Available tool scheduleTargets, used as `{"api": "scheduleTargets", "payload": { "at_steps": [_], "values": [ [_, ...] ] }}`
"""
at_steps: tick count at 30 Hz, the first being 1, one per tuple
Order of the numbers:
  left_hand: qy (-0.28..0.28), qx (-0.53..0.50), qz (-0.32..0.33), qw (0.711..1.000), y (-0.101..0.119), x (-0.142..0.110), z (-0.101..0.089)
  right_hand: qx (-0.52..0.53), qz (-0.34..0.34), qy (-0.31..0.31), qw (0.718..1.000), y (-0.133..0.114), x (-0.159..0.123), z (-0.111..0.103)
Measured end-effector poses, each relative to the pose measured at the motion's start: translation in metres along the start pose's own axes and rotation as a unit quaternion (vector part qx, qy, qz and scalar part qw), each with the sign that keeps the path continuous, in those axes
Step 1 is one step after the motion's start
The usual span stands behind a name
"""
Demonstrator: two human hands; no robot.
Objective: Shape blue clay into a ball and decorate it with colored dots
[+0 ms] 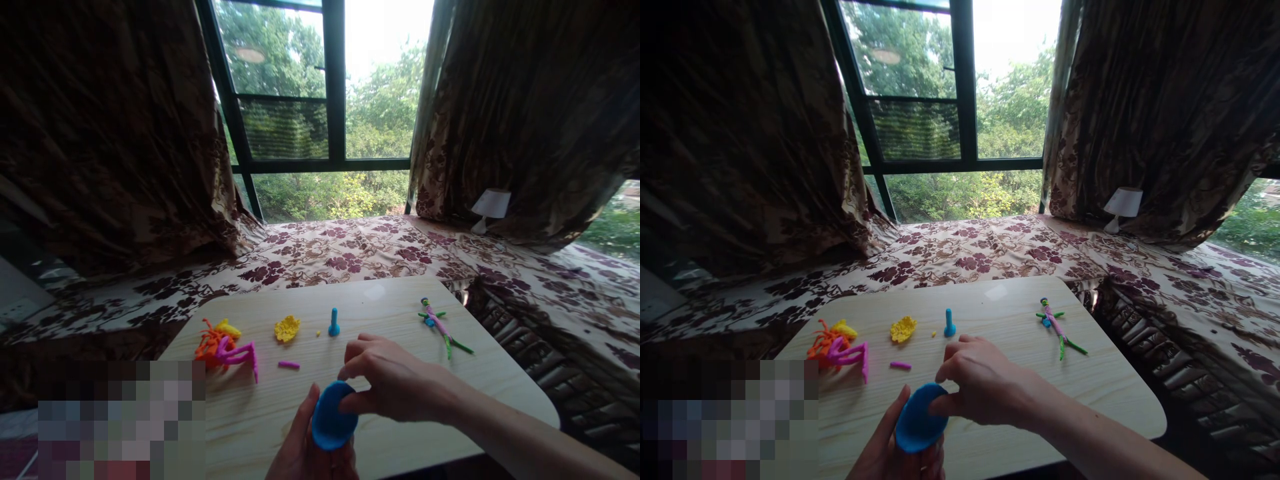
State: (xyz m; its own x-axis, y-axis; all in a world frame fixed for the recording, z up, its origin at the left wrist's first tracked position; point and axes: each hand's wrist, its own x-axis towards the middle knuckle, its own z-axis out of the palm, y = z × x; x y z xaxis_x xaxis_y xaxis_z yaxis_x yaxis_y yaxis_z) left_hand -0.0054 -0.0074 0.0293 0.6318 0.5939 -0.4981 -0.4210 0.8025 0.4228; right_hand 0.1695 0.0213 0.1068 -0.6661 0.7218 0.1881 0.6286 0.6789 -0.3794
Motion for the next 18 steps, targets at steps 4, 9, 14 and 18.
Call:
{"api": "scheduleTargets", "payload": {
  "at_steps": [4, 9, 14, 18],
  "values": [
    [-0.001, 0.025, -0.014, 1.000, 0.0022, -0.0019, 0.0035, 0.010, -0.007, 0.004, 1.000, -0.0007, 0.0030, 0.0020],
    [-0.007, 0.006, 0.062, 0.998, 0.0031, -0.0033, 0.0069, 0.041, 0.036, 0.028, 0.998, -0.0011, 0.0036, 0.0085],
    [-0.005, 0.034, 0.037, 0.999, 0.0032, 0.0000, -0.0001, 0.041, 0.030, 0.018, 0.999, 0.0001, 0.0024, 0.0034],
    [-0.009, 0.021, 0.038, 0.999, 0.0043, 0.0006, -0.0002, 0.017, 0.020, 0.018, 0.999, -0.0032, 0.0034, 0.0015]
  ]
}}
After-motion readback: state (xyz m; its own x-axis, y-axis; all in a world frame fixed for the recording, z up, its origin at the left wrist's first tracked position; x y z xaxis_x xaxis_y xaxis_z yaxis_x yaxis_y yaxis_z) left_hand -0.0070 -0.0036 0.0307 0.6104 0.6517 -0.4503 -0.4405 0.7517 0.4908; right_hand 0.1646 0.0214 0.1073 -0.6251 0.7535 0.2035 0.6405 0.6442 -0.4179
